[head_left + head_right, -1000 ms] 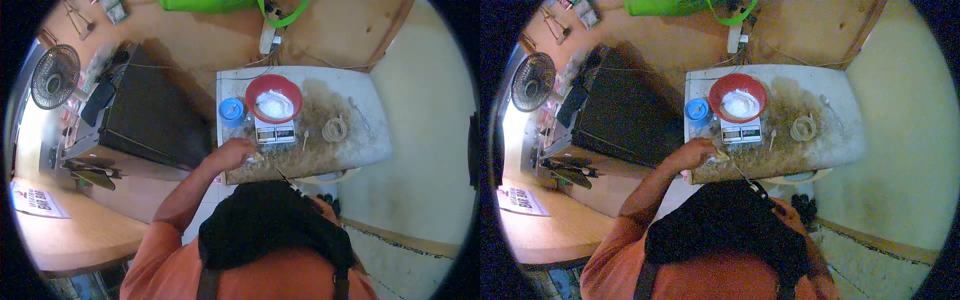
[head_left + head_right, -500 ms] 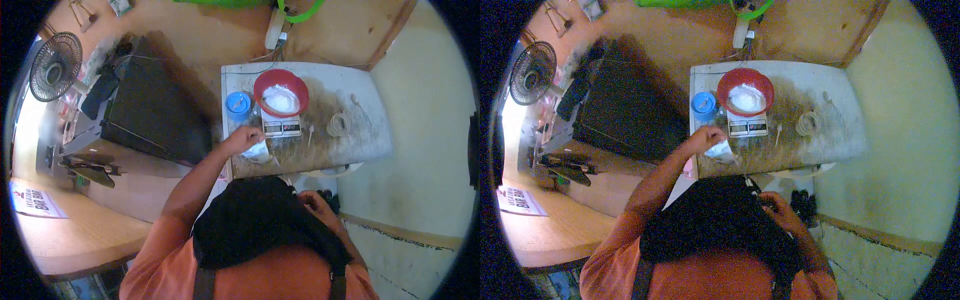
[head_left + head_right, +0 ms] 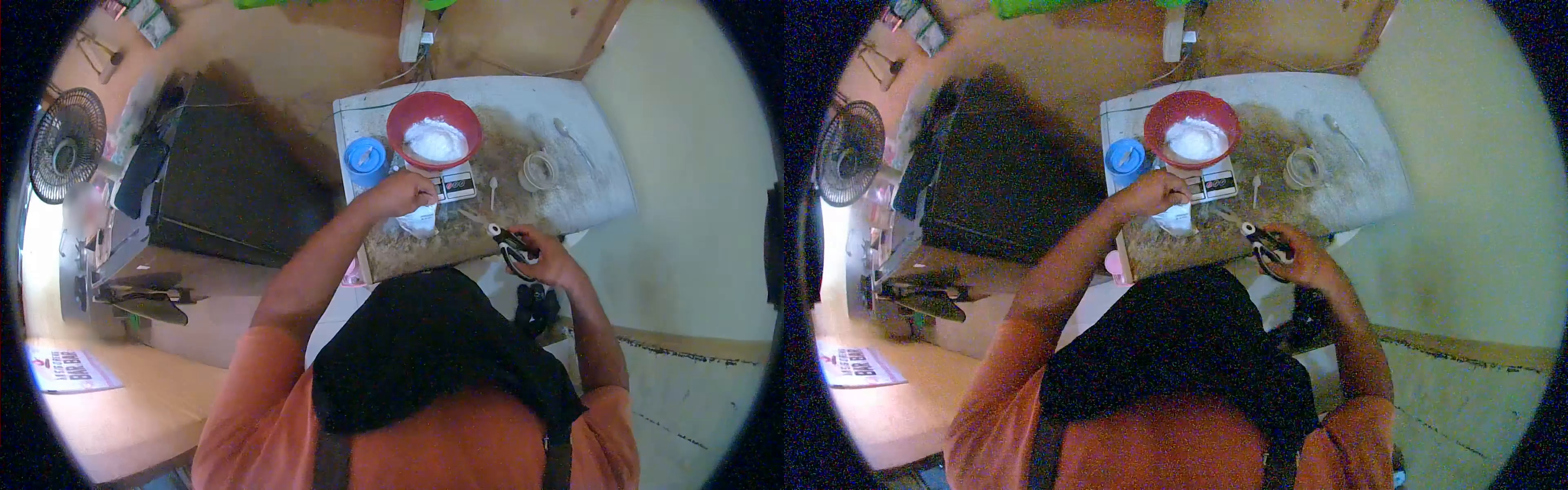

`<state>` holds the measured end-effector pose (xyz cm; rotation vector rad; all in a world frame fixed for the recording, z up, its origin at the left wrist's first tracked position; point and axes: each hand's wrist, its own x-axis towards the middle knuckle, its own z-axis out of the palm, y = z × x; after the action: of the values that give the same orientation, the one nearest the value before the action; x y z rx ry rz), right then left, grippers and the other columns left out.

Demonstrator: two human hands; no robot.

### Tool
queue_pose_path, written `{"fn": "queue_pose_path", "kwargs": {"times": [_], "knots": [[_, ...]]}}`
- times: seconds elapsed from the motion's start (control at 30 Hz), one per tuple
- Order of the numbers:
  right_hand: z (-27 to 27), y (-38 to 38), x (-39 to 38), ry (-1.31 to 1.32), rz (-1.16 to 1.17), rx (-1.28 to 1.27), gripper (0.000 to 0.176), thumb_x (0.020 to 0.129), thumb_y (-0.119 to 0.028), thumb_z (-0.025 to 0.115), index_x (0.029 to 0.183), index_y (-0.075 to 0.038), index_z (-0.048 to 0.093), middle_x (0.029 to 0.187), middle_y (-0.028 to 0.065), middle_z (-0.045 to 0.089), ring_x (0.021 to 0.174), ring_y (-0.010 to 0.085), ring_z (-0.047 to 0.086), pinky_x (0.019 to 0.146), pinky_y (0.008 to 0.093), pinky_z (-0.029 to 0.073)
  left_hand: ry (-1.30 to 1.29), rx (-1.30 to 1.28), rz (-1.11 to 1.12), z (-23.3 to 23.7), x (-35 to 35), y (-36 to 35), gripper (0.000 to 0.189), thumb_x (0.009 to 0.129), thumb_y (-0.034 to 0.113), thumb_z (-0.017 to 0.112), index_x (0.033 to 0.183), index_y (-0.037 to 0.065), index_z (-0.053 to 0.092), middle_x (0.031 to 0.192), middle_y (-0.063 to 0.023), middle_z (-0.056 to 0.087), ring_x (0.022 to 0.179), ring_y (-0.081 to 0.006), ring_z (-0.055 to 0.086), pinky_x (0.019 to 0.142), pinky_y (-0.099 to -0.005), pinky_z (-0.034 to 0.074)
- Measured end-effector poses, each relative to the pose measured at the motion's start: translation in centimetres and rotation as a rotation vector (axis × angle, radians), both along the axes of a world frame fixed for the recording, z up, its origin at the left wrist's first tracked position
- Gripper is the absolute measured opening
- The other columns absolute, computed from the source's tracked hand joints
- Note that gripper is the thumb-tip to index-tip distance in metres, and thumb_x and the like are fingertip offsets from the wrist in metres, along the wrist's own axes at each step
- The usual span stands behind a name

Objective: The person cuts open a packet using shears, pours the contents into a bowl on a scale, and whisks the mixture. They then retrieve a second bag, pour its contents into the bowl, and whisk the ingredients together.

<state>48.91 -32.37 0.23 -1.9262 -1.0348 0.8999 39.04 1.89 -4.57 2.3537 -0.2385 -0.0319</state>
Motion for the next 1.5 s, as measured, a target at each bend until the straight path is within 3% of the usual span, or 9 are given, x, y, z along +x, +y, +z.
{"fn": "queue_pose_path", "kwargs": {"times": [0.23, 0.33, 0.43, 0.57, 1.0, 1.1, 1.17, 1.27, 1.5], "knots": [[-5.1, 0.1, -1.2, 0.08, -0.251, 0.155, 0.079, 0.063, -0.01, 0.086, 0.131, -0.008, 0.045, 0.096, 0.0016, 0.056, 0.086, 0.0144, 0.055, 0.08, 0.0292, 0.046, 0.0, -0.315, 0.237, -3.7, 0.4, 0.3, 0.012, 0.086, 0.008, 0.061, 0.095, 0.003, 0.067, 0.091, -0.0135, 0.067, 0.085, -0.0285, 0.065, 0.075, -0.0363, 0.05], [-6.1, 2.4, -3.1, 0.201, -0.347, 0.065, 0.077, 0.064, -0.008, 0.086, 0.13, -0.006, 0.046, 0.092, 0.0014, 0.055, 0.085, 0.0143, 0.055, 0.08, 0.0288, 0.046, 0.207, 0.036, 0.299, -2.2, -1.4, 1.3, 0.013, 0.088, 0.01, 0.06, 0.096, 0.002, 0.066, 0.092, -0.0144, 0.067, 0.084, -0.0303, 0.065, 0.075, -0.0363, 0.05], [-7.5, 4.6, -3.8, 0.283, -0.486, 0.208, 0.074, 0.067, -0.006, 0.083, 0.129, -0.004, 0.044, 0.097, 0.0047, 0.059, 0.089, 0.0155, 0.059, 0.081, 0.0292, 0.049, -0.001, -0.093, 0.389, -2.3, -3.0, 0.4, 0.012, 0.084, 0.009, 0.06, 0.092, 0.003, 0.066, 0.09, -0.0149, 0.065, 0.083, -0.0321, 0.063, 0.073, -0.0384, 0.05], [-8.1, 6.8, -3.5, 0.286, -0.503, 0.392, 0.072, 0.07, -0.003, 0.08, 0.13, -0.003, 0.041, 0.109, 0.0107, 0.062, 0.093, 0.0184, 0.062, 0.082, 0.031, 0.051, -0.269, 0.233, 0.095, 0.0, -3.1, -1.9, 0.017, 0.07, 0.003, 0.06, 0.085, 0.006, 0.067, 0.082, -0.0146, 0.063, 0.084, -0.0341, 0.06, 0.073, -0.0428, 0.048], [-7.8, 14.5, -1.9, 0.031, -0.338, 0.368, 0.057, 0.072, -0.008, 0.075, 0.122, -0.008, 0.047, 0.101, 0.0133, 0.065, 0.091, 0.0217, 0.064, 0.08, 0.0344, 0.051, -0.316, 0.09, 0.043, -0.5, -1.6, -1.2, 0.005, 0.08, 0.01, 0.065, 0.081, 0.005, 0.067, 0.074, -0.0124, 0.061, 0.078, -0.032, 0.061, 0.069, -0.0407, 0.048], [-6.7, 14.5, -1.9, 0.025, -0.371, 0.366, 0.053, 0.073, -0.006, 0.073, 0.119, -0.007, 0.047, 0.1, 0.0135, 0.064, 0.089, 0.0214, 0.064, 0.078, 0.0342, 0.05, -0.198, -0.017, 0.129, -1.7, -2.6, -0.2, 0.019, 0.079, 0.011, 0.07, 0.097, 0.006, 0.067, 0.083, -0.0093, 0.064, 0.08, -0.0246, 0.062, 0.075, -0.0367, 0.05], [-7.4, 14.5, -1.8, 0.016, -0.406, 0.325, 0.051, 0.073, -0.005, 0.072, 0.118, -0.006, 0.047, 0.099, 0.0131, 0.064, 0.088, 0.0215, 0.064, 0.078, 0.0341, 0.05, 0.01, -0.704, 0.334, -4.9, -4.0, 0.0, 0.048, 0.074, 0.01, 0.078, 0.118, 0.007, 0.058, 0.102, -0.0064, 0.064, 0.092, -0.0167, 0.06, 0.085, -0.0338, 0.048], [-9.5, 14.7, -1.8, 0.079, -0.386, 0.473, 0.054, 0.075, -0.006, 0.072, 0.12, -0.005, 0.044, 0.095, 0.0118, 0.063, 0.085, 0.021, 0.063, 0.076, 0.0331, 0.05, 0.191, -0.686, 0.296, -5.7, -6.0, -1.8, 0.071, 0.069, 0.008, 0.082, 0.13, 0.006, 0.047, 0.117, -0.0049, 0.059, 0.106, -0.0144, 0.055, 0.093, -0.0337, 0.045], [3.4, 15.0, -4.8, 0.366, -0.408, 0.603, 0.06, 0.071, -0.007, 0.078, 0.12, -0.006, 0.043, 0.085, 0.0015, 0.056, 0.076, 0.0121, 0.055, 0.069, 0.0277, 0.048, 0.057, -1.082, 0.129, -2.4, -6.6, -3.6, 0.068, 0.071, 0.009, 0.08, 0.13, 0.006, 0.046, 0.12, -0.0022, 0.058, 0.109, -0.014, 0.054, 0.095, -0.0335, 0.042]]}}
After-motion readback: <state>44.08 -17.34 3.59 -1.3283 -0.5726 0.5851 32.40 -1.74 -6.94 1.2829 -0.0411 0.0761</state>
